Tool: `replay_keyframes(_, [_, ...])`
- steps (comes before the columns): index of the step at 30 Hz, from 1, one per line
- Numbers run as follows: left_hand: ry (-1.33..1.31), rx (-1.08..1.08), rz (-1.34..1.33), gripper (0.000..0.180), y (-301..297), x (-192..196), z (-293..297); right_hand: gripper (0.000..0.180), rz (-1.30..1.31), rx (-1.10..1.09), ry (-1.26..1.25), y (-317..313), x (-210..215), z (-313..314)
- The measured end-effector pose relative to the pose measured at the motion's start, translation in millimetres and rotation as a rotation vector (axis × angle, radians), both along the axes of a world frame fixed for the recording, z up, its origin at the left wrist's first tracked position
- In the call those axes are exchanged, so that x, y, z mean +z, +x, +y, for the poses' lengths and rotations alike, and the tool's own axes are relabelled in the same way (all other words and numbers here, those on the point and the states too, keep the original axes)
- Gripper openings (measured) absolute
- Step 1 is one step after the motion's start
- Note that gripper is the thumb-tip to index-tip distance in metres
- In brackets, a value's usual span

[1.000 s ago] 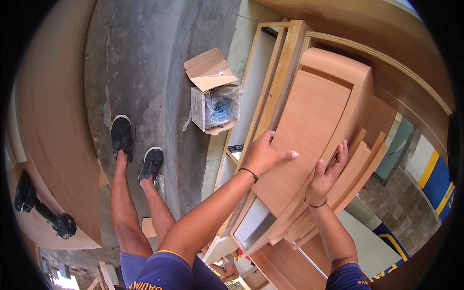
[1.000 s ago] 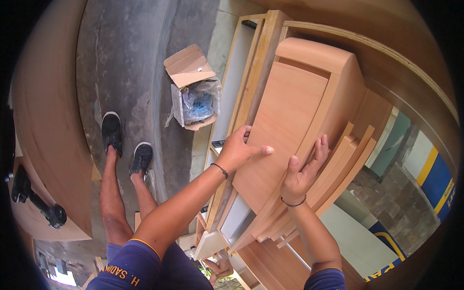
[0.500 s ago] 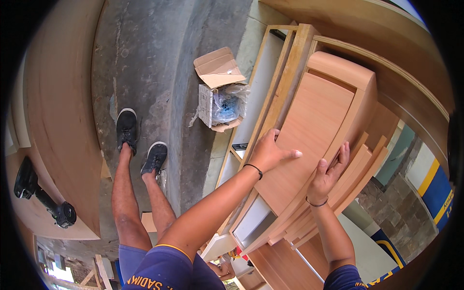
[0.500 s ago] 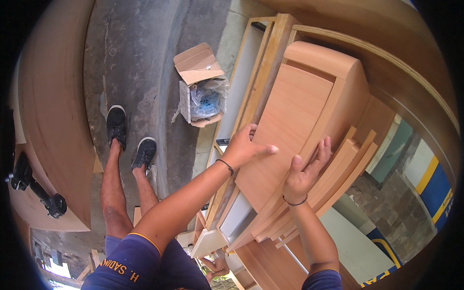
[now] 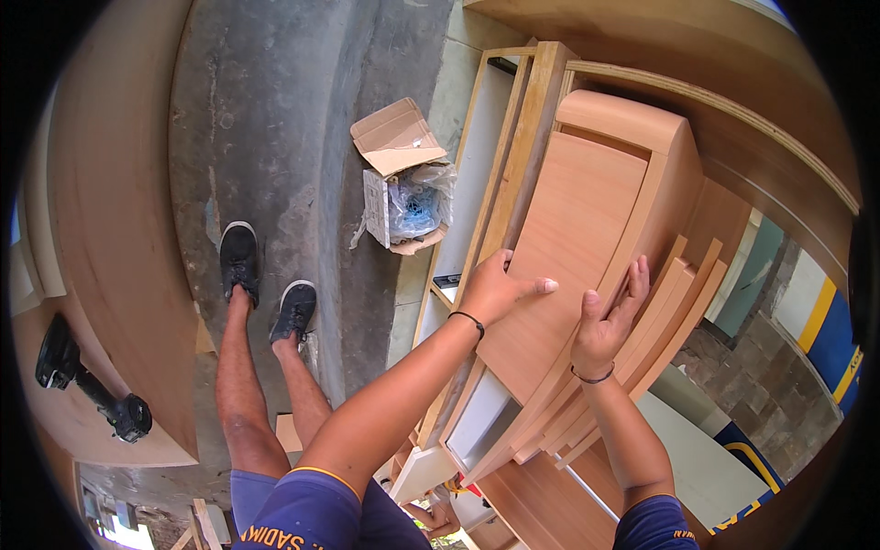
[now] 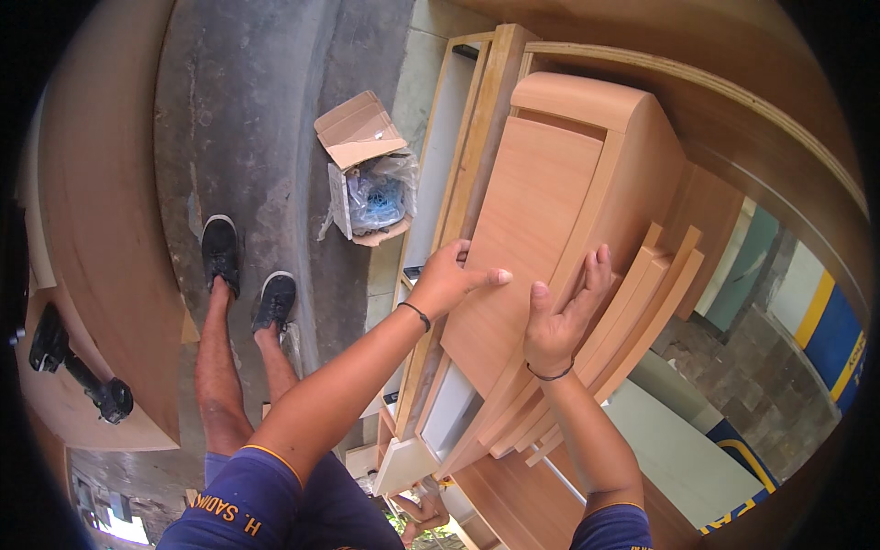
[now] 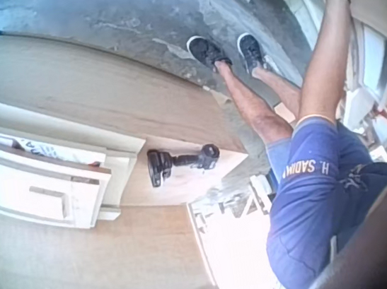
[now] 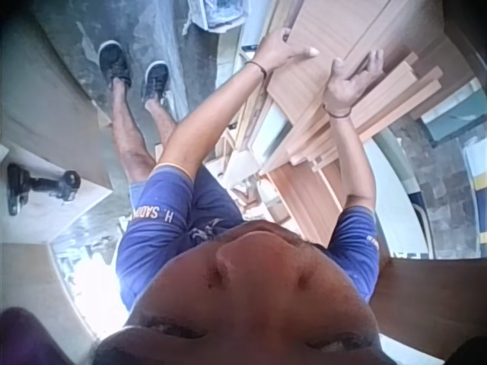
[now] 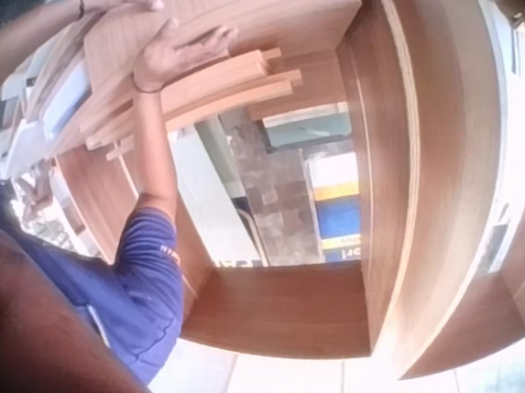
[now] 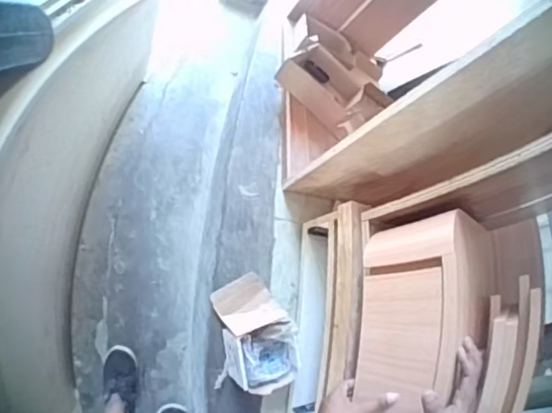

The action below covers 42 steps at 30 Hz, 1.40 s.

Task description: The person aligns and slides wooden panels into slots on a cabinet frame by hand, then stacks additional wooden shelves on top of the cabinet.

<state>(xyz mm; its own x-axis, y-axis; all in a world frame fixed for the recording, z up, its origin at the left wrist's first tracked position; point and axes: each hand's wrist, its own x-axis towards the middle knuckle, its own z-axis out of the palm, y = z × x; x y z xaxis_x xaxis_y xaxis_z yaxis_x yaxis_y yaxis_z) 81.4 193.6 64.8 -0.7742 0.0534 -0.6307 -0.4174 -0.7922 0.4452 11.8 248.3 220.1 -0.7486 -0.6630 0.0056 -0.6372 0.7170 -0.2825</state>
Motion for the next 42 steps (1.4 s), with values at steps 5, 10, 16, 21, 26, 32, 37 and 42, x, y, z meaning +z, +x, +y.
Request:
replay_keyframes(5, [-0.001,0.012,-0.013,0.106,1,1,1,0.063,0.013,-0.006,0.015,1,1,-2])
replay_keyframes(10, [0.028,0.052,-0.025,0.106,1,3,0,0.062,0.006,-0.010,0.011,1,1,-2])
replay_keyframes(16, [0.013,0.047,-0.028,0.106,1,4,-1,0.062,-0.041,-0.034,-0.038,2,0,-5])
replay_keyframes(21, [0.005,0.017,-0.010,0.106,2,4,-6,0.061,-0.037,-0.028,-0.040,-1,-2,-2])
replay_keyframes(26, [0.013,0.008,-0.020,0.104,4,6,-6,0.061,0.002,-0.019,0.024,1,2,-4])
replay_keyframes(32, [0.069,0.056,-0.012,0.106,4,2,4,0.062,-0.019,-0.034,-0.049,1,-2,-2])
replay_keyframes(37, [0.121,0.014,-0.004,0.110,3,1,1,0.062,0.049,-0.002,0.043,0,1,-3])
replay_keyframes(42, [0.055,0.203,-0.084,0.080,-4,-2,22,0.062,0.067,0.009,0.074,1,4,-5])
